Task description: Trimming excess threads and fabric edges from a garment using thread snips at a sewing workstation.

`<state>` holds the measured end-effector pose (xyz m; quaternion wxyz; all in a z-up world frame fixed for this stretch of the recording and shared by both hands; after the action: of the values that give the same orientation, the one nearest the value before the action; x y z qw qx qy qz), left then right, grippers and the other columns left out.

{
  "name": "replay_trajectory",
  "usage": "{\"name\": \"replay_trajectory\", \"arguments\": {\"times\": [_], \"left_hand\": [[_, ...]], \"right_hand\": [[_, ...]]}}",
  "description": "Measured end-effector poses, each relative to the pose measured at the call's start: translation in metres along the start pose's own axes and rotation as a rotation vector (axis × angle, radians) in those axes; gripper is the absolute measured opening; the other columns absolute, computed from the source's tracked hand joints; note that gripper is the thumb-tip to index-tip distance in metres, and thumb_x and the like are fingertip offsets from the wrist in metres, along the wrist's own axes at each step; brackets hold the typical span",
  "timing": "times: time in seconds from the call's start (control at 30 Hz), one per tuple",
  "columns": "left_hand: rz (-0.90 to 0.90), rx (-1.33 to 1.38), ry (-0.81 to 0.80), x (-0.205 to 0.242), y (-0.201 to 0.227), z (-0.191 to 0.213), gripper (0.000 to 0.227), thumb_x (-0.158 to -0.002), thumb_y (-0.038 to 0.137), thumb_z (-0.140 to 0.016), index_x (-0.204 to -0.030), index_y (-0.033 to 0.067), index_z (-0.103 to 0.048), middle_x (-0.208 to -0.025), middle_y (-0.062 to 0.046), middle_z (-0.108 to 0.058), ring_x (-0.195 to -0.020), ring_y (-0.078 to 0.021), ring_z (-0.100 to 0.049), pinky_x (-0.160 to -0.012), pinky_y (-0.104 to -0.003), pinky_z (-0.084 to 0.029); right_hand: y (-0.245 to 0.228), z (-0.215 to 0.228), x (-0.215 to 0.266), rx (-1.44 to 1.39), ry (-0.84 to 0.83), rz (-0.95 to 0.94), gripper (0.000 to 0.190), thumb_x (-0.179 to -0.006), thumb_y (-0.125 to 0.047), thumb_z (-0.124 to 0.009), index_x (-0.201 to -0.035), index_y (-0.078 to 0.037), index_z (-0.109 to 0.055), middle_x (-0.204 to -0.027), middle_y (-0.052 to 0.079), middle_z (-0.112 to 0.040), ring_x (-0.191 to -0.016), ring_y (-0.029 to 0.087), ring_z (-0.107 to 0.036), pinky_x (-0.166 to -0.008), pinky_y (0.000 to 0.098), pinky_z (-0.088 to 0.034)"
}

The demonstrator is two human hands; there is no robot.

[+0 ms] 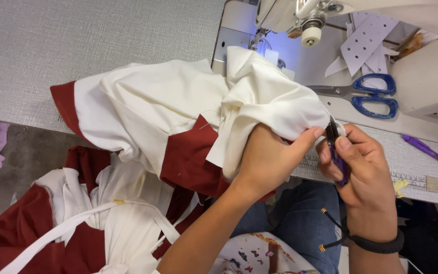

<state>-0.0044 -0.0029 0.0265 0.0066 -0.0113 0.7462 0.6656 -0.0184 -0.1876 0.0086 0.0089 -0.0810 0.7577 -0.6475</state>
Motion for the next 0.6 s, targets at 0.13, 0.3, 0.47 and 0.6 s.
{"name": "replay_trajectory", "arguments": {"times": [0.13, 0.3, 0.47, 0.6], "left_hand": [[-0.015, 0.012, -0.019, 0.000, 0.004, 0.000, 0.012, -0.088, 0.021, -0.068, -0.091, 0.0086, -0.070, -0.089, -0.004, -0.075, -0.090, -0.0170, -0.073, -0.084, -0.030, -0.057], [0.055, -0.020, -0.028, 0.000, 0.010, -0.002, 0.014, -0.089, 0.021, -0.068, -0.094, 0.0094, -0.073, -0.094, -0.005, -0.077, -0.096, -0.0169, -0.074, -0.090, -0.030, -0.056], [0.028, -0.024, -0.044, 0.001, 0.015, -0.003, 0.012, -0.091, 0.021, -0.069, -0.092, 0.0094, -0.070, -0.089, -0.003, -0.074, -0.092, -0.0174, -0.072, -0.086, -0.030, -0.056], [0.140, 0.002, 0.024, 0.000, 0.021, -0.001, 0.021, -0.086, 0.023, -0.074, -0.100, 0.0089, -0.076, -0.099, -0.004, -0.079, -0.100, -0.0168, -0.076, -0.091, -0.029, -0.059]], "right_hand": [[0.001, 0.002, 0.000, -0.120, -0.021, -0.035, 0.021, -0.101, -0.022, -0.064, -0.101, -0.002, -0.060, -0.073, 0.009, -0.061, -0.047, 0.009, -0.039, -0.047, 0.0190, -0.034], [0.004, 0.002, -0.001, -0.122, -0.016, 0.002, 0.022, -0.102, -0.022, -0.064, -0.098, 0.000, -0.059, -0.072, 0.009, -0.059, -0.046, 0.009, -0.041, -0.045, 0.0211, -0.032], [0.013, 0.009, -0.002, -0.211, -0.008, -0.030, 0.020, -0.100, -0.020, -0.066, -0.100, -0.001, -0.059, -0.068, 0.009, -0.057, -0.044, 0.010, -0.041, -0.043, 0.0233, -0.033], [0.012, 0.003, -0.005, -0.272, -0.041, -0.070, 0.022, -0.099, -0.020, -0.067, -0.100, 0.002, -0.061, -0.064, 0.010, -0.056, -0.037, 0.009, -0.035, -0.043, 0.0247, -0.033]]}}
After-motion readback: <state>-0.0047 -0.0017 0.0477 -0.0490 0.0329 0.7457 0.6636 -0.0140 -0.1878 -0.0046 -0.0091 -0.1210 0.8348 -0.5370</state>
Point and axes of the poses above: each hand's wrist, its own x-axis away from the middle knuckle, its own z-axis out of the back of the hand, y = z × x, the point moved 1 cm from there along -x, towards the middle knuckle
